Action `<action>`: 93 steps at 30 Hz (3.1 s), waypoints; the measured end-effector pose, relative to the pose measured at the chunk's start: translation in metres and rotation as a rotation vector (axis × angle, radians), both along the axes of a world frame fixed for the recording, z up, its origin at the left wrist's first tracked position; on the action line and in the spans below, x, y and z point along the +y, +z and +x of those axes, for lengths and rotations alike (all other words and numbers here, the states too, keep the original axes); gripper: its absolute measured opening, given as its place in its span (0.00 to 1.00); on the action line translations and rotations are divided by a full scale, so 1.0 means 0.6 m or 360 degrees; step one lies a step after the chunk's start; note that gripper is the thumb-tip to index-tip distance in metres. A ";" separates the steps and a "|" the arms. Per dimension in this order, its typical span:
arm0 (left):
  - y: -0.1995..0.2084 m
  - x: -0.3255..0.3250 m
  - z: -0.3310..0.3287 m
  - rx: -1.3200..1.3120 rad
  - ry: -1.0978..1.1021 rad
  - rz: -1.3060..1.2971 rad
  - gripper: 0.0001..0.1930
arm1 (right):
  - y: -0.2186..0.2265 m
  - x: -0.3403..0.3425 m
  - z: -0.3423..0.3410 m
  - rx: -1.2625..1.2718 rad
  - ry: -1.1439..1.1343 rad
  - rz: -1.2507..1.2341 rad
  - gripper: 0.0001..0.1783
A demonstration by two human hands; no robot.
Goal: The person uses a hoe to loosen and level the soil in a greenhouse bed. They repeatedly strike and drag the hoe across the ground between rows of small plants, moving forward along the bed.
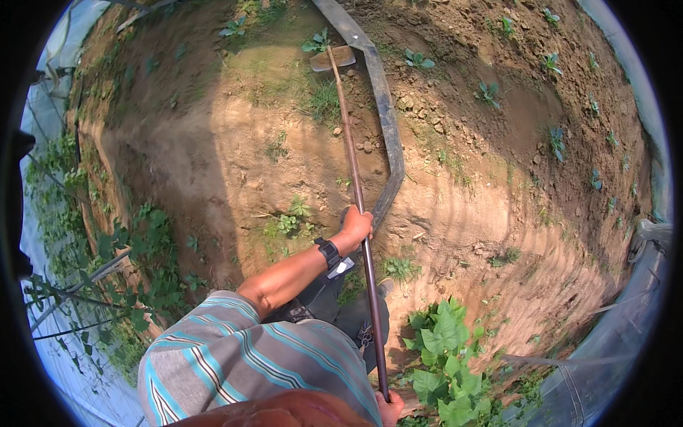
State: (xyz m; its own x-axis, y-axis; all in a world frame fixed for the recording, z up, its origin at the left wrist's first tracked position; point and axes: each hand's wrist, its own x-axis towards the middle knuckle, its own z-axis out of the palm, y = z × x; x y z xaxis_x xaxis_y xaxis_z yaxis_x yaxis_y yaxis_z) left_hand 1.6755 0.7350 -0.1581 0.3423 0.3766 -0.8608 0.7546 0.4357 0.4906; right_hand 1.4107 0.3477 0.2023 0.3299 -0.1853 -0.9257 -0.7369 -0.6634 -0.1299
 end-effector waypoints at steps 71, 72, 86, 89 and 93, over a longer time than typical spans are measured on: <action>0.183 1.960 0.894 0.0093 0.0812 -0.0328 0.03 | 0.152 1.829 1.183 -0.0237 0.0016 0.0470 0.14; 0.192 1.974 0.901 0.0083 0.0774 -0.0315 0.03 | 0.153 1.840 1.189 -0.0239 0.0036 0.0461 0.14; 0.229 2.107 1.089 -0.0184 0.0480 -0.0234 0.05 | 0.119 1.972 1.226 -0.0359 -0.0156 0.0470 0.10; 0.204 2.122 1.115 -0.0167 0.0507 -0.0325 0.08 | 0.104 1.994 1.238 -0.0309 -0.0191 0.0435 0.10; 0.162 2.115 1.106 0.0093 0.0409 -0.0337 0.10 | 0.099 1.997 1.240 -0.0316 -0.0109 0.0433 0.11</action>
